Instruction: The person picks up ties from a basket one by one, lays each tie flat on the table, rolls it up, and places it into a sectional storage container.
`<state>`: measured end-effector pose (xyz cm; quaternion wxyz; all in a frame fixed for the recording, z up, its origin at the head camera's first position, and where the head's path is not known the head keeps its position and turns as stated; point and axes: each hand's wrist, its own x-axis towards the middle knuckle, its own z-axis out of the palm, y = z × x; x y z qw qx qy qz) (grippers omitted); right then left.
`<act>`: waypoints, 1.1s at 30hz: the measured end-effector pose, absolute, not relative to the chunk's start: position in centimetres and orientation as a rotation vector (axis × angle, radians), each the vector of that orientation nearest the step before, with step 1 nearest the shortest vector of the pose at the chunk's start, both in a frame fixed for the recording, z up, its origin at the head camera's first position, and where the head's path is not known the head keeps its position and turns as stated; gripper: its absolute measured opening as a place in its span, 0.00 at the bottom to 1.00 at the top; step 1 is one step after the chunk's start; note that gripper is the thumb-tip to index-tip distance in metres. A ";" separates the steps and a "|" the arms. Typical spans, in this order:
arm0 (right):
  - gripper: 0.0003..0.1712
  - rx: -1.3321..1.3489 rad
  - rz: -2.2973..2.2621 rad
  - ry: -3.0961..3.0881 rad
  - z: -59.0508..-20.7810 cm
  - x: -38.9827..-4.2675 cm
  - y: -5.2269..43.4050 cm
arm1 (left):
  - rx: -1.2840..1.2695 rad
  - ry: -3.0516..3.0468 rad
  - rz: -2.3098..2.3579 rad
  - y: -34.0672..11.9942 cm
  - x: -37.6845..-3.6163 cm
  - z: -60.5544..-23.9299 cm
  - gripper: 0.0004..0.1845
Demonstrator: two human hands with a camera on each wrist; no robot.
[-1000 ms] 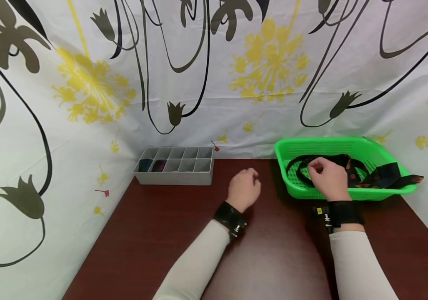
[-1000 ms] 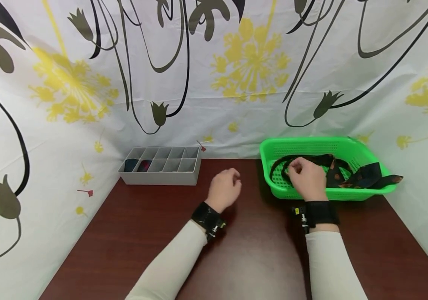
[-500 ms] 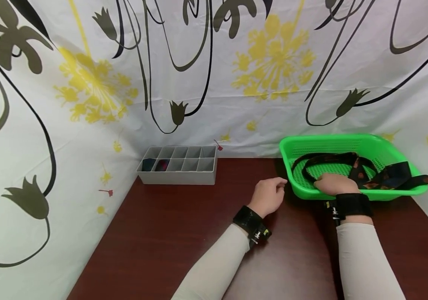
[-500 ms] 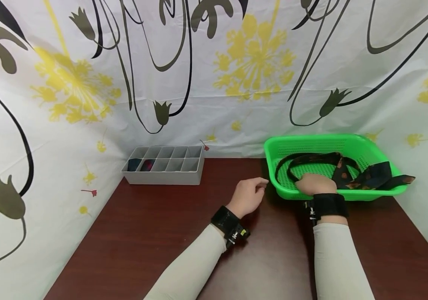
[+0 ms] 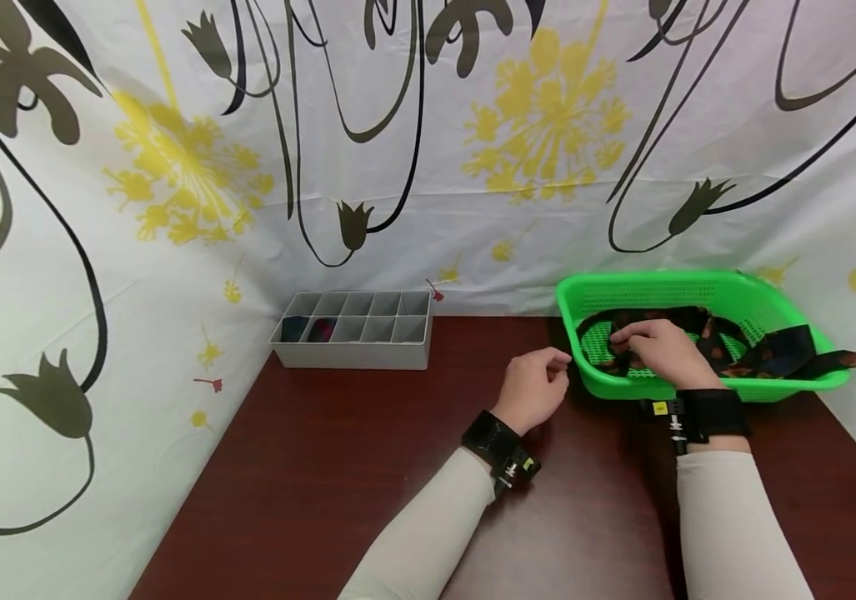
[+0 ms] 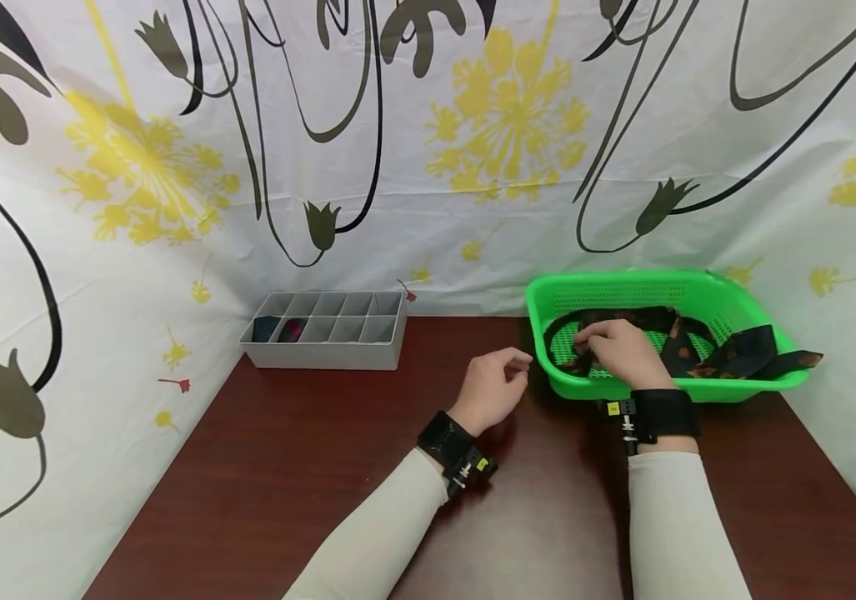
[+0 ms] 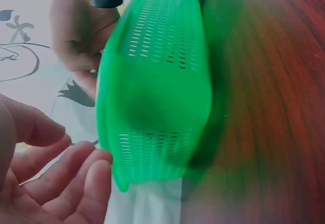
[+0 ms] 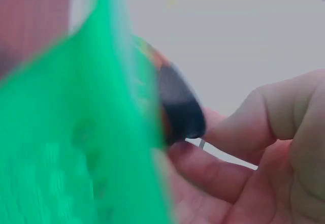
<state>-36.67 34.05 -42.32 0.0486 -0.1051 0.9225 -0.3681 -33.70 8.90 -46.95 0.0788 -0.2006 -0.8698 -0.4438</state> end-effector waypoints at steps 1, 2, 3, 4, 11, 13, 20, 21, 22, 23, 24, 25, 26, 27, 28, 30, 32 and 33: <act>0.26 -0.329 -1.225 2.768 -42.1 -36.6 33.8 | -0.591 -2.582 -1.366 8.9 -33.7 -46.9 0.12; 0.25 -0.347 -1.330 2.718 -42.0 -36.5 33.4 | -0.584 -2.557 -1.407 8.8 -33.7 -46.8 0.11; 0.24 -0.363 -1.443 2.655 -41.9 -36.5 33.1 | -0.573 -2.530 -1.446 8.8 -33.8 -46.7 0.10; 0.23 -0.386 -1.541 2.599 -41.8 -36.4 32.7 | -0.563 -2.503 -1.489 8.8 -33.8 -46.6 0.10; 0.23 -0.542 -1.768 2.391 -41.4 -36.2 30.5 | -0.421 -2.297 -1.902 8.6 -33.7 -46.4 0.17; 0.22 -0.570 -1.727 2.402 -41.3 -36.2 30.2 | -0.366 -2.241 -2.030 8.5 -33.9 -46.4 0.17; 0.19 -0.695 -1.603 2.447 -41.4 -36.2 30.0 | -0.303 -2.091 -2.269 8.8 -34.6 -46.5 0.13; 0.19 -0.701 -1.595 2.457 -41.4 -36.2 29.9 | -0.303 -2.074 -2.285 8.8 -34.7 -46.6 0.13; 0.18 -0.702 -1.592 2.461 -41.5 -36.2 29.9 | -0.303 -2.065 -2.291 8.9 -34.7 -46.6 0.14; 0.18 -0.700 -1.590 2.466 -41.5 -36.2 29.8 | -0.301 -2.050 -2.303 8.9 -34.7 -46.6 0.14; 0.18 -0.697 -1.589 2.470 -41.5 -36.2 29.7 | -0.303 -2.042 -2.308 8.9 -34.7 -46.6 0.14; 0.17 -0.690 -1.587 2.473 -41.6 -36.3 29.6 | -0.302 -2.033 -2.315 8.9 -34.8 -46.6 0.15; 0.17 -0.683 -1.584 2.478 -41.6 -36.3 29.6 | -0.303 -2.028 -2.316 8.9 -34.8 -46.6 0.15; 0.16 -0.678 -1.582 2.481 -41.6 -36.3 29.5 | -0.303 -2.025 -2.316 8.9 -34.7 -46.6 0.16; 0.16 -0.673 -1.573 2.489 -41.6 -36.3 29.4 | -0.301 -2.026 -2.314 8.8 -34.7 -46.6 0.16; 0.15 -0.667 -1.559 2.496 -41.7 -36.4 29.3 | -0.296 -2.027 -2.310 8.8 -34.6 -46.5 0.16; 0.15 -0.670 -1.543 2.502 -41.8 -36.4 29.2 | -0.282 -2.044 -2.282 8.7 -34.6 -46.5 0.14; 0.16 -0.677 -1.533 2.507 -41.8 -36.5 29.1 | -0.275 -2.055 -2.266 8.7 -34.6 -46.5 0.12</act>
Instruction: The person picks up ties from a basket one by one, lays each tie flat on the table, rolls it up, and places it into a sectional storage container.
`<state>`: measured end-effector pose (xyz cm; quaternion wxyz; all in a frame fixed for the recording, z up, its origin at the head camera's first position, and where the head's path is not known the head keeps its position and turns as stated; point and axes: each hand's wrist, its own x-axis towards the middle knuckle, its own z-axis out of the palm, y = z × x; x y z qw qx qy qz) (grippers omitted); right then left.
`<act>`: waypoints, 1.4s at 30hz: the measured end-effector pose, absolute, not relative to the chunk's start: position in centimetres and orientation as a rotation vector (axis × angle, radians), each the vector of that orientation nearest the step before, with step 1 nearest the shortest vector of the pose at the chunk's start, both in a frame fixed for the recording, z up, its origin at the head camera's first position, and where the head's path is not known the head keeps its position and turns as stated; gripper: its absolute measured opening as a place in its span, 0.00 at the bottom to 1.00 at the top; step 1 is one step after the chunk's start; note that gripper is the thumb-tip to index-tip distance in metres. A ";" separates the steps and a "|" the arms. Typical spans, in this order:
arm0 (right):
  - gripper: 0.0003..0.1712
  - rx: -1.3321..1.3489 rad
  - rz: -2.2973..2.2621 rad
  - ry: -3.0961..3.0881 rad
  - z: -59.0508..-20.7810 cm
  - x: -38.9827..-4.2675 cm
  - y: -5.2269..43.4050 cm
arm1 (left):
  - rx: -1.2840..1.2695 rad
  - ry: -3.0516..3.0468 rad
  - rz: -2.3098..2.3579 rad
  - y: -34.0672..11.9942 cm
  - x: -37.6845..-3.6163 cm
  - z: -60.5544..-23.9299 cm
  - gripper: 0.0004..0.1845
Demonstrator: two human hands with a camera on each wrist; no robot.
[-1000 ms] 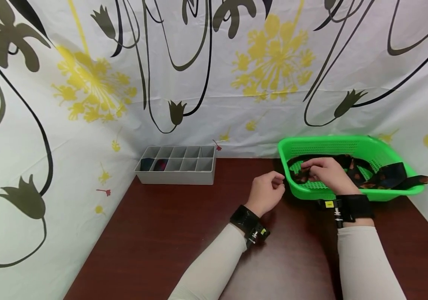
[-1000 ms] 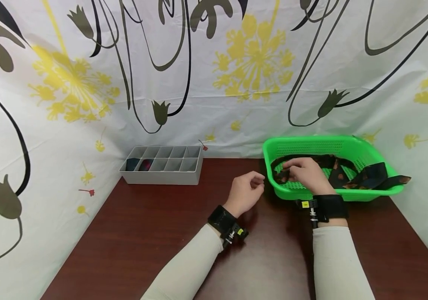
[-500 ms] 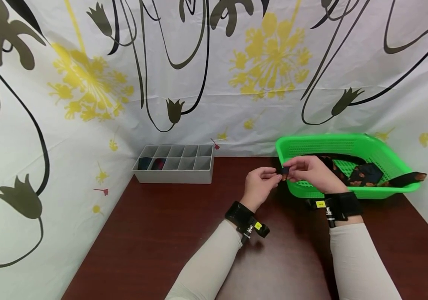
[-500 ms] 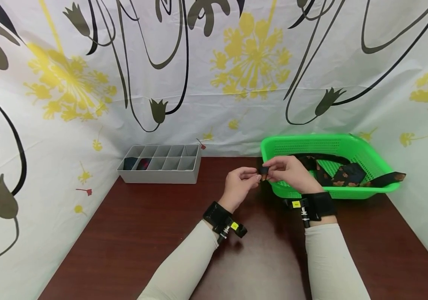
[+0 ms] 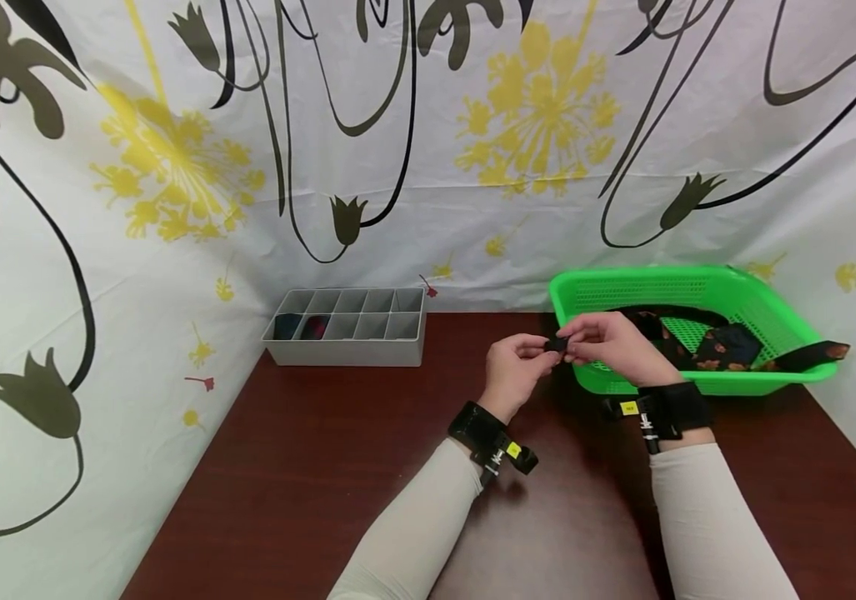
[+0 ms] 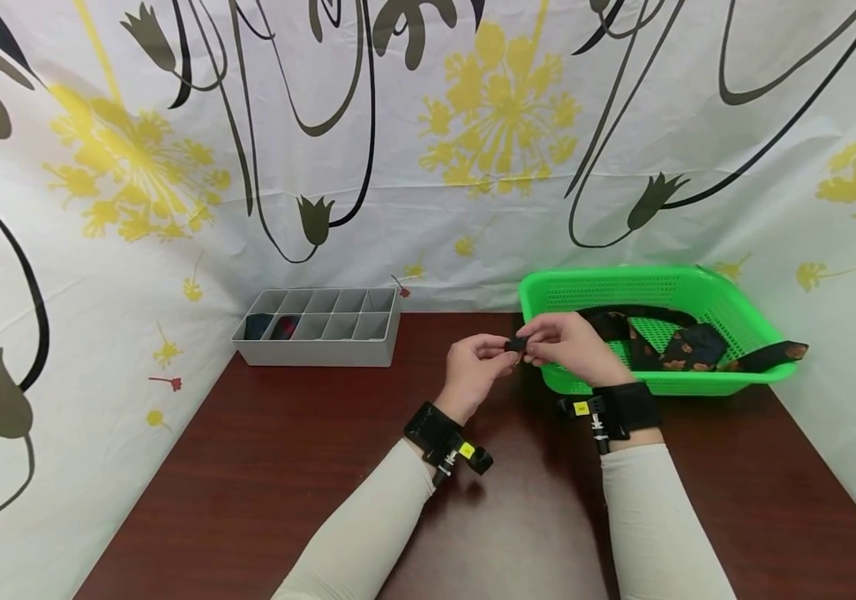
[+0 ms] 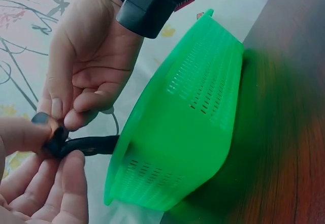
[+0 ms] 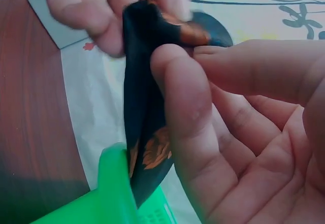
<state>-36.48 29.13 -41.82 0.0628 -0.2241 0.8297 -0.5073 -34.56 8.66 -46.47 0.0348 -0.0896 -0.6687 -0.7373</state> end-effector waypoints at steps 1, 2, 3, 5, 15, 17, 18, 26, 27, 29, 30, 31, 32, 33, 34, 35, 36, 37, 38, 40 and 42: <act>0.16 -0.679 -1.517 2.522 -41.9 -36.5 29.1 | -0.269 -2.074 -2.239 8.6 -34.6 -46.4 0.11; 0.18 -0.682 -1.484 2.558 -42.0 -36.6 29.1 | -0.264 -2.097 -2.204 8.5 -34.6 -46.3 0.10; 0.19 -0.686 -1.430 2.617 -42.1 -36.6 29.1 | -0.262 -2.125 -2.162 8.4 -34.6 -46.2 0.09; 0.23 -0.682 -1.285 2.754 -42.4 -36.7 29.0 | -0.265 -2.176 -2.083 8.1 -34.7 -46.0 0.07; 0.32 -0.702 -0.924 3.081 -43.3 -37.0 27.8 | -0.521 -2.072 -2.265 5.9 -34.4 -42.8 0.10; 0.27 -0.724 -0.960 3.073 -43.2 -36.9 27.6 | -0.560 -2.032 -2.269 5.0 -34.4 -42.0 0.11; 0.24 -0.727 -0.975 3.075 -43.2 -36.9 27.5 | -0.576 -2.018 -2.268 4.5 -34.5 -41.6 0.11; 0.14 -0.817 -1.014 3.275 -42.9 -36.6 27.6 | -0.566 -2.092 -2.137 -2.8 -35.5 -39.9 0.10; 0.14 -0.825 -1.007 3.297 -42.9 -36.6 27.7 | -0.542 -2.098 -2.125 -3.7 -35.6 -39.9 0.10; 0.14 -0.830 -0.988 3.320 -42.9 -36.6 27.9 | -0.475 -2.102 -2.098 -5.4 -35.8 -40.0 0.10; 0.15 -0.828 -0.981 3.325 -42.8 -36.6 28.0 | -0.439 -2.105 -2.088 -6.1 -35.9 -40.2 0.10; 0.15 -0.822 -0.971 3.330 -42.8 -36.5 28.1 | -0.406 -2.115 -2.071 -6.7 -36.0 -40.3 0.10; 0.15 -0.820 -0.962 3.334 -42.7 -36.5 28.2 | -0.375 -2.134 -2.046 -7.2 -36.1 -40.5 0.10; 0.15 -0.822 -0.949 3.338 -42.7 -36.4 28.3 | -0.342 -2.158 -2.023 -7.7 -36.3 -40.8 0.10; 0.15 -0.819 -0.940 3.342 -42.6 -36.4 28.4 | -0.312 -2.186 -1.994 -8.0 -36.4 -41.0 0.10; 0.14 -0.815 -0.930 3.348 -42.5 -36.4 28.4 | -0.287 -2.214 -1.962 -8.4 -36.4 -41.3 0.10; 0.14 -0.813 -0.912 3.359 -42.5 -36.4 28.4 | -0.260 -2.237 -1.934 -8.7 -36.5 -41.6 0.10; 0.13 -0.813 -0.890 3.368 -42.5 -36.4 28.4 | -0.234 -2.250 -1.907 -9.0 -36.5 -41.8 0.10; 0.13 -0.808 -0.871 3.376 -42.5 -36.4 28.4 | -0.210 -2.252 -1.887 -9.3 -36.4 -42.0 0.10; 0.13 -0.793 -0.852 3.391 -42.5 -36.5 28.4 | -0.160 -2.226 -1.865 -10.0 -36.3 -42.2 0.10; 0.13 -0.776 -0.855 3.412 -42.5 -36.5 28.5 | -0.117 -2.174 -1.890 -10.7 -36.1 -42.0 0.10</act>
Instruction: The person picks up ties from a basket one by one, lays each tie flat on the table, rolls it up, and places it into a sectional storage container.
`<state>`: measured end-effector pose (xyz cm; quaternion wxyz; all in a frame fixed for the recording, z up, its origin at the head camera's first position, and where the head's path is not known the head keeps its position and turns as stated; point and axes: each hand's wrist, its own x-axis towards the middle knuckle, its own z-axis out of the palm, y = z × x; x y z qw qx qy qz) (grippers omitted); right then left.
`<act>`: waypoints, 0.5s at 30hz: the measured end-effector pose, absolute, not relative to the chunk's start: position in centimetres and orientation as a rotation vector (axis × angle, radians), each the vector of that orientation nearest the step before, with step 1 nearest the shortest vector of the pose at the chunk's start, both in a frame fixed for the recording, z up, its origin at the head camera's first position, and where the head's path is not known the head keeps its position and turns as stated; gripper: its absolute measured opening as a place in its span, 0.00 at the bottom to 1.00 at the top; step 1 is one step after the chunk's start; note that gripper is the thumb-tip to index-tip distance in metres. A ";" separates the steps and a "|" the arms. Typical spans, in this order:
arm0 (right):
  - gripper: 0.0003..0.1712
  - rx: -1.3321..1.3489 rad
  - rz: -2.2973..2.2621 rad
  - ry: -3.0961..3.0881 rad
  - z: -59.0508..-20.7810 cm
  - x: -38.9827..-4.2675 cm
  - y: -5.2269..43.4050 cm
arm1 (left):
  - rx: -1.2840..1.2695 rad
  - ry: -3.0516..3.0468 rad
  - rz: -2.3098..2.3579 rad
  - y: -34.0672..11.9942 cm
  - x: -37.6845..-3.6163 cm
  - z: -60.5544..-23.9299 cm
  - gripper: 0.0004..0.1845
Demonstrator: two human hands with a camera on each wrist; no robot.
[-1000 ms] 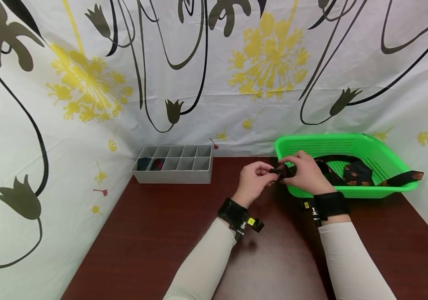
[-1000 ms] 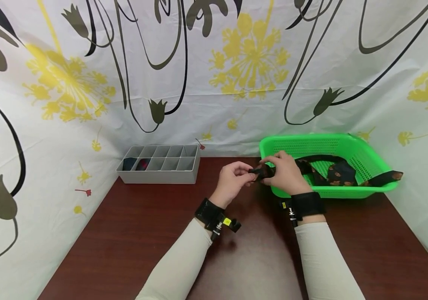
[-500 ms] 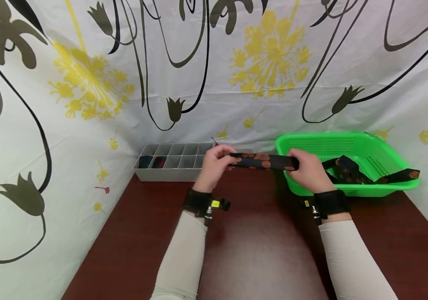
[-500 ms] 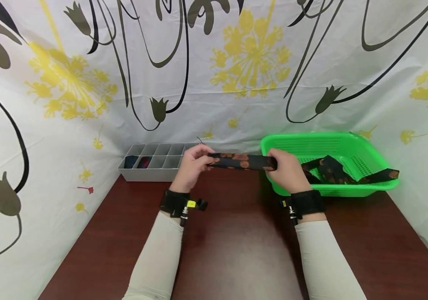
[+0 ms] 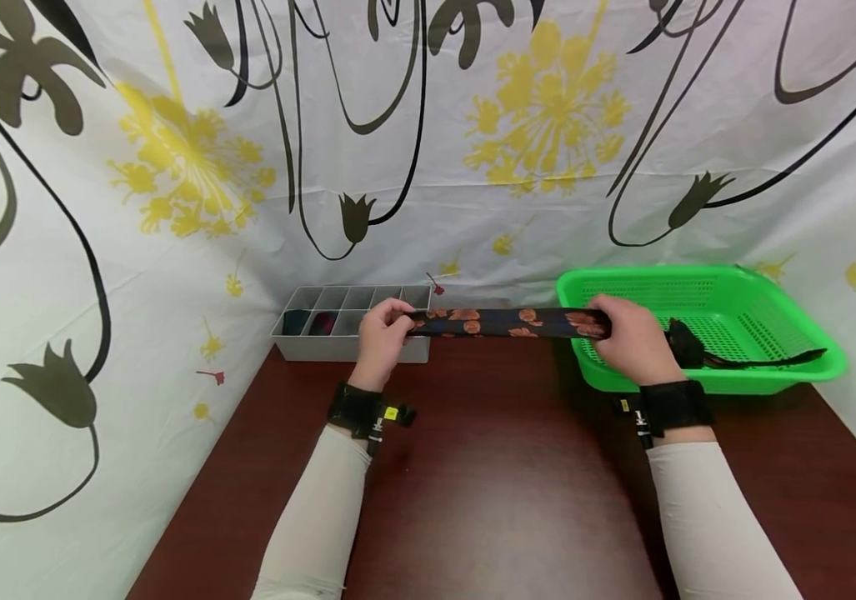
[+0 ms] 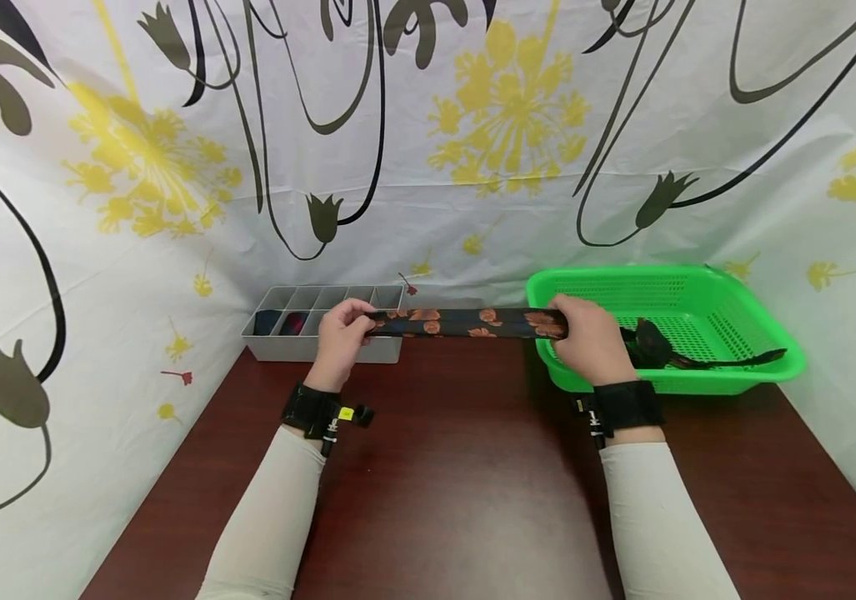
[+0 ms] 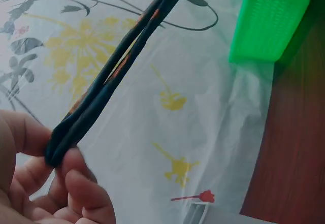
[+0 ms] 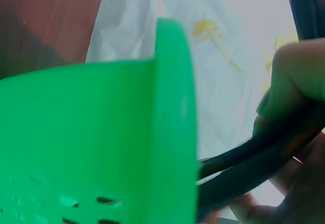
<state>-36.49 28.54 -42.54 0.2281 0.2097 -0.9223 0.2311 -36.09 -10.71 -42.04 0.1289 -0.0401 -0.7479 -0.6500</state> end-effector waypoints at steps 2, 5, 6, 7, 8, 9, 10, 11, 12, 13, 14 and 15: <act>0.16 0.532 0.642 -2.512 -42.7 -36.6 28.9 | -0.081 -2.123 -1.923 -11.5 -36.0 -41.6 0.10; 0.22 0.420 0.654 -2.420 -42.8 -36.7 29.5 | -0.043 -2.052 -1.969 -12.5 -35.5 -40.5 0.09; 0.23 0.374 0.656 -2.380 -42.9 -36.7 29.7 | -0.036 -2.037 -1.966 -12.8 -35.4 -40.2 0.08; 0.23 0.329 0.657 -2.335 -43.0 -36.8 29.9 | -0.033 -2.021 -1.953 -13.1 -35.1 -39.8 0.08; 0.22 0.286 0.660 -2.288 -43.0 -36.8 30.1 | -0.030 -2.005 -1.944 -13.2 -34.9 -39.5 0.08; 0.22 0.244 0.665 -2.241 -43.1 -36.9 30.3 | -0.027 -1.991 -1.935 -13.4 -34.7 -39.3 0.08; 0.21 0.206 0.666 -2.196 -43.1 -37.0 30.5 | -0.021 -1.979 -1.927 -13.4 -34.6 -39.0 0.08; 0.20 0.173 0.673 -2.156 -43.2 -37.1 30.7 | -0.017 -1.971 -1.920 -13.5 -34.4 -38.9 0.08; 0.20 0.149 0.677 -2.122 -43.3 -37.2 30.9 | -0.011 -1.963 -1.913 -13.5 -34.3 -38.8 0.08; 0.19 0.131 0.680 -2.093 -43.3 -37.3 31.1 | -0.006 -1.954 -1.910 -13.5 -34.2 -38.7 0.08; 0.19 0.112 0.691 -2.068 -43.4 -37.3 31.4 | 0.000 -1.942 -1.907 -13.5 -34.2 -38.6 0.09; 0.19 0.095 0.700 -2.047 -43.5 -37.4 31.6 | 0.004 -1.931 -1.901 -13.5 -34.1 -38.5 0.09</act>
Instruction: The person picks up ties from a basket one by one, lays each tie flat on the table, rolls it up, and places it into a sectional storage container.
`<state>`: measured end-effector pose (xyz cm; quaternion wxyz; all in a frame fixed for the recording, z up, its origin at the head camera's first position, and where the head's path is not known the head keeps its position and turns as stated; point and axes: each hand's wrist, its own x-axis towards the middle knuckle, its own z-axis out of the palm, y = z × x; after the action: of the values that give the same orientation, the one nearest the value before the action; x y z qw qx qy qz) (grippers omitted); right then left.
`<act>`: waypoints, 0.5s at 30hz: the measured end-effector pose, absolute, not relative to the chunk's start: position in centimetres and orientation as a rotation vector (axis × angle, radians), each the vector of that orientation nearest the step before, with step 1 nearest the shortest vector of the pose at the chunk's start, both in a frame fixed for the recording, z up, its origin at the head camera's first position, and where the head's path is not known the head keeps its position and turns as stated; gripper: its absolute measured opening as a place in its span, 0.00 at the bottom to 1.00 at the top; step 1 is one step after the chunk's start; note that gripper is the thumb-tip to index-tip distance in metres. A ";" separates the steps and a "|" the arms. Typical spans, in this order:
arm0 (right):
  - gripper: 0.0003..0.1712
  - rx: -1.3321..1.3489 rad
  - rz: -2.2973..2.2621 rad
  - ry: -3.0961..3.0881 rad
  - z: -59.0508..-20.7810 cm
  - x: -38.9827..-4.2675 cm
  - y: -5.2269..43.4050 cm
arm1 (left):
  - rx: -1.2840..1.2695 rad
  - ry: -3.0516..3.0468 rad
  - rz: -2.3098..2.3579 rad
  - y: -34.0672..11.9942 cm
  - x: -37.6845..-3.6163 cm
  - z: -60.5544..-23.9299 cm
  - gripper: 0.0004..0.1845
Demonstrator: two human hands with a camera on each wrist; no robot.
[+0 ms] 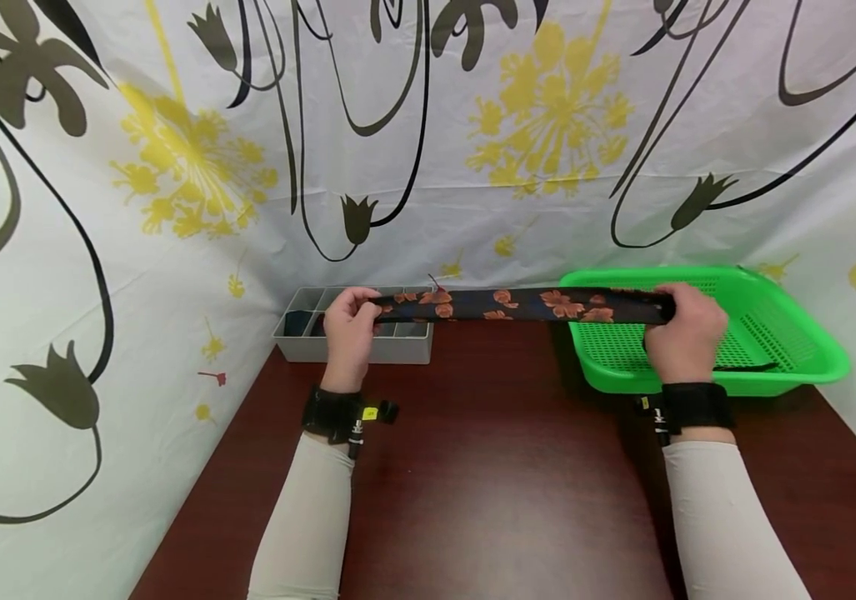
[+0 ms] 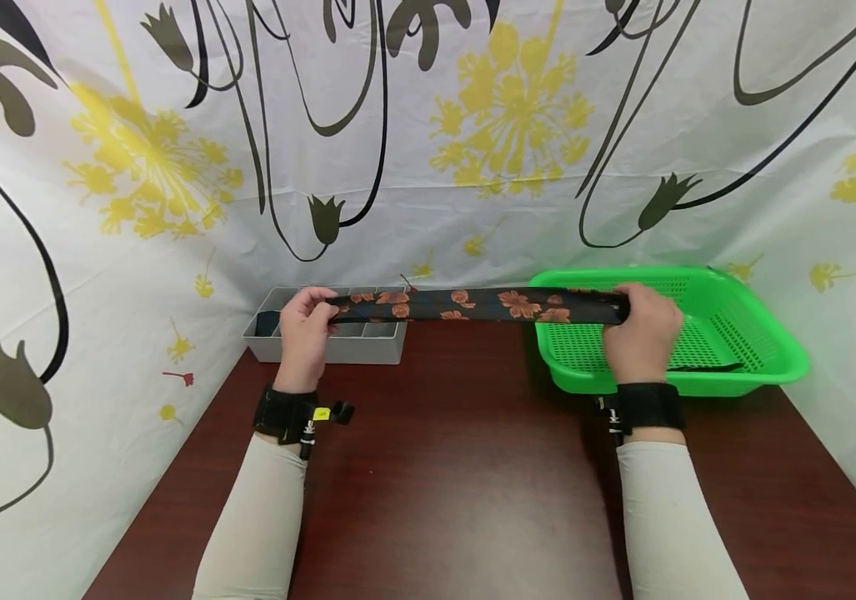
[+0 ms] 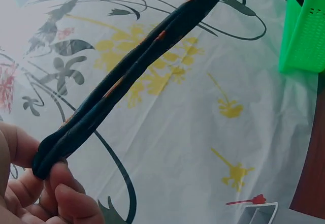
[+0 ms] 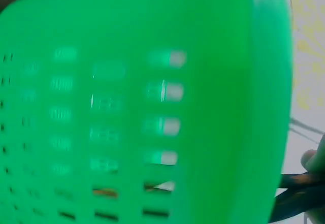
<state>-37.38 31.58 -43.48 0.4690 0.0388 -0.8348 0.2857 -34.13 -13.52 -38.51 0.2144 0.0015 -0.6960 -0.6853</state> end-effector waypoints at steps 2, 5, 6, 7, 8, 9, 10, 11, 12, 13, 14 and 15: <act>0.19 0.069 0.728 -2.012 -43.6 -37.4 32.0 | 0.015 -1.896 -1.886 -13.6 -34.0 -38.4 0.09; 0.19 -0.001 0.767 -1.963 -43.9 -37.2 33.0 | 0.045 -1.817 -1.853 -14.4 -33.9 -38.3 0.10; 0.20 -0.036 0.777 -1.951 -44.0 -37.1 33.4 | 0.061 -1.778 -1.853 -14.8 -33.9 -38.2 0.10; 0.20 -0.069 0.787 -1.942 -44.0 -36.9 33.8 | 0.077 -1.735 -1.858 -15.3 -34.0 -38.2 0.11; 0.20 -0.105 0.789 -1.936 -44.1 -36.8 34.2 | 0.095 -1.693 -1.868 -15.8 -34.1 -38.3 0.11; 0.20 -0.138 0.794 -1.932 -44.2 -36.7 34.6 | 0.113 -1.659 -1.877 -16.2 -34.1 -38.3 0.11; 0.20 -0.165 0.794 -1.930 -44.2 -36.6 35.0 | 0.130 -1.625 -1.890 -16.7 -34.2 -38.4 0.12; 0.21 -0.183 0.802 -1.928 -44.3 -36.6 35.3 | 0.146 -1.604 -1.897 -17.1 -34.2 -38.4 0.12; 0.20 -0.192 0.797 -1.932 -44.3 -36.5 35.6 | 0.155 -1.594 -1.903 -17.5 -34.3 -38.5 0.12; 0.19 -0.192 0.791 -1.933 -44.3 -36.5 35.8 | 0.168 -1.598 -1.897 -17.8 -34.3 -38.7 0.12; 0.19 -0.188 0.777 -1.935 -44.2 -36.4 35.9 | 0.187 -1.615 -1.878 -18.1 -34.3 -38.9 0.13; 0.18 -0.170 0.764 -1.939 -44.1 -36.4 36.0 | 0.206 -1.639 -1.848 -18.5 -34.3 -39.2 0.13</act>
<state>-36.36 35.97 -44.06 0.5013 -0.0704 -0.8024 0.3160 -34.31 -18.45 -39.20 0.3256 0.0785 -0.6253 -0.7049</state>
